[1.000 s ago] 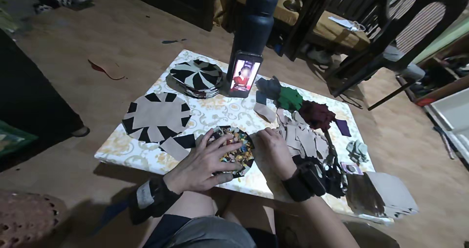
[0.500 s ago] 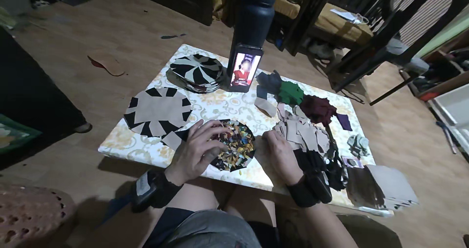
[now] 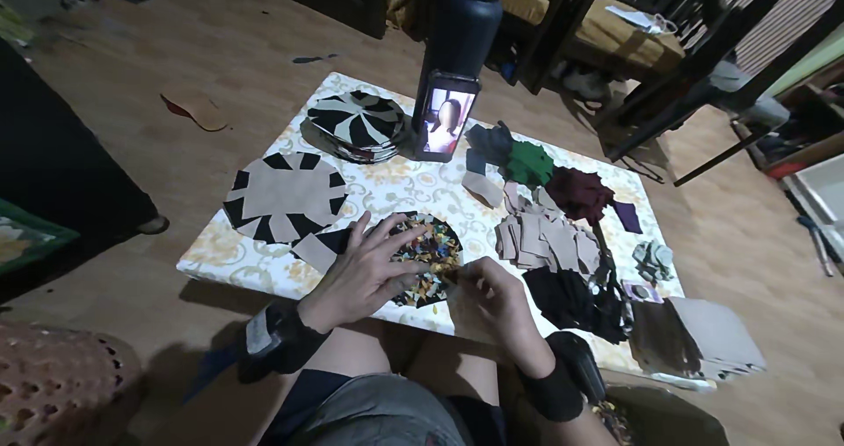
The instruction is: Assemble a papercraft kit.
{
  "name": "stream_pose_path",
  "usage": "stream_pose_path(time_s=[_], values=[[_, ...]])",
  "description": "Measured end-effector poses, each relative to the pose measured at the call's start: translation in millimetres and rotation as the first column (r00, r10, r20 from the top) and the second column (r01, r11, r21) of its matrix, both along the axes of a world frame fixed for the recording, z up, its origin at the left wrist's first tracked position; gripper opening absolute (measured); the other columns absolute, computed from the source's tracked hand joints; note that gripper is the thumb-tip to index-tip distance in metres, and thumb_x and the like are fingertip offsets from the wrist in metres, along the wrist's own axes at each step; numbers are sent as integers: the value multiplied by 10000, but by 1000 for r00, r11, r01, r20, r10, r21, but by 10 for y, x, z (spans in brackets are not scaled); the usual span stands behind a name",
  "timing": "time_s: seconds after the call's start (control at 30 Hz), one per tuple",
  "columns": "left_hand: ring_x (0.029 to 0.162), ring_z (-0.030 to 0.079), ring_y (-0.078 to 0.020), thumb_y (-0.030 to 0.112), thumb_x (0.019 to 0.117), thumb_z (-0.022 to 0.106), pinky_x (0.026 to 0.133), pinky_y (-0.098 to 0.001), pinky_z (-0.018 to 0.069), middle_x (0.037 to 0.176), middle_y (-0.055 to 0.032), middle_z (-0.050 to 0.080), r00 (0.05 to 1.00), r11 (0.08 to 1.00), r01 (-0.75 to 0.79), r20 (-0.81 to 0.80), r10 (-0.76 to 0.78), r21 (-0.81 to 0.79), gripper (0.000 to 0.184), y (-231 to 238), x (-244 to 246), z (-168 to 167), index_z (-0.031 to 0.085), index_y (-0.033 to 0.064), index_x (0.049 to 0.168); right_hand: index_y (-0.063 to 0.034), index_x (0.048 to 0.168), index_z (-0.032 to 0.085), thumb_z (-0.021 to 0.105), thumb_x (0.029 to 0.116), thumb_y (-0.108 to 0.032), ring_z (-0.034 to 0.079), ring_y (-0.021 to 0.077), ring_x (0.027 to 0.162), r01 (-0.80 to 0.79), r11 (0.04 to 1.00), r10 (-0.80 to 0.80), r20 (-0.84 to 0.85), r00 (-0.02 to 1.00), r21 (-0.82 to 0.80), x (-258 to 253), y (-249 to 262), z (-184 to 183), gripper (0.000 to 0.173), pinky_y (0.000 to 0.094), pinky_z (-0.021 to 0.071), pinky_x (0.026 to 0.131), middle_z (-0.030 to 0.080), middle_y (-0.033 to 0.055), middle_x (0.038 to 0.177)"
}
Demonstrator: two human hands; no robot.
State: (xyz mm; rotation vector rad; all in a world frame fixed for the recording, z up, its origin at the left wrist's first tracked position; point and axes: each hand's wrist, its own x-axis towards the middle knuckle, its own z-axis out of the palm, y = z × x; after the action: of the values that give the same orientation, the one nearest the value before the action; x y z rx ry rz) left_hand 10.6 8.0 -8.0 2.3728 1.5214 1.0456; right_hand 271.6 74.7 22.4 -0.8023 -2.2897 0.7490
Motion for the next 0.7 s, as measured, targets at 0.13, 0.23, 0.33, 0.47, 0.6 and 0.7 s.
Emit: stream_pose_path(time_s=[0.13, 0.23, 0.33, 0.47, 0.6, 0.7], values=[[1536, 284, -266, 594, 1070, 229, 1205, -708, 85, 1523, 25, 533, 997, 998, 7, 72, -12, 65, 598, -23, -25, -9, 765, 341, 1146, -48, 1017, 735, 663, 971, -211, 692, 227, 877, 71, 992, -87, 151, 985, 104, -31, -190, -83, 184, 367, 588, 762, 692, 111, 953], [1538, 275, -282, 585, 1068, 273, 1193, -725, 80, 1523, 7, 533, 998, 997, 60, 24, -61, 53, 558, -23, -24, -8, 776, 349, 1111, -58, 985, 742, 673, 961, -265, 683, 247, 855, 122, 972, -157, 168, 973, 203, -88, -252, -132, 220, 368, 584, 730, 688, 106, 932], [1549, 251, -288, 591, 1064, 293, 1182, -747, 75, 1558, 24, 497, 997, 999, 54, -57, -53, 4, 529, -19, 3, -3, 772, 380, 1139, -73, 960, 751, 680, 942, -238, 683, 260, 860, 142, 956, -192, 182, 964, 255, -122, -270, -152, 181, 380, 579, 721, 697, 97, 933], [1547, 258, -279, 606, 1060, 287, 1186, -744, 79, 1559, 34, 496, 996, 999, 46, -73, -45, 1, 540, -24, 12, -6, 773, 386, 1144, -79, 952, 747, 675, 942, -202, 684, 256, 866, 139, 952, -198, 203, 959, 273, -117, -292, -145, 144, 377, 576, 721, 702, 88, 939], [1543, 267, -277, 601, 1060, 274, 1186, -743, 74, 1559, 24, 493, 998, 999, 40, -44, -39, 31, 542, -28, 5, -7, 741, 375, 1220, -85, 950, 745, 666, 942, -202, 678, 250, 852, 138, 946, -203, 205, 958, 293, -112, -290, -169, 142, 379, 570, 712, 698, 80, 921], [1528, 301, -291, 608, 1062, 243, 1187, -733, 98, 1536, -4, 520, 1000, 997, -14, -18, 15, 72, 588, -38, 1, -4, 731, 332, 1240, -73, 959, 743, 656, 950, -192, 688, 240, 848, 139, 958, -180, 150, 972, 250, -83, -265, -157, 148, 382, 579, 721, 698, 92, 918]])
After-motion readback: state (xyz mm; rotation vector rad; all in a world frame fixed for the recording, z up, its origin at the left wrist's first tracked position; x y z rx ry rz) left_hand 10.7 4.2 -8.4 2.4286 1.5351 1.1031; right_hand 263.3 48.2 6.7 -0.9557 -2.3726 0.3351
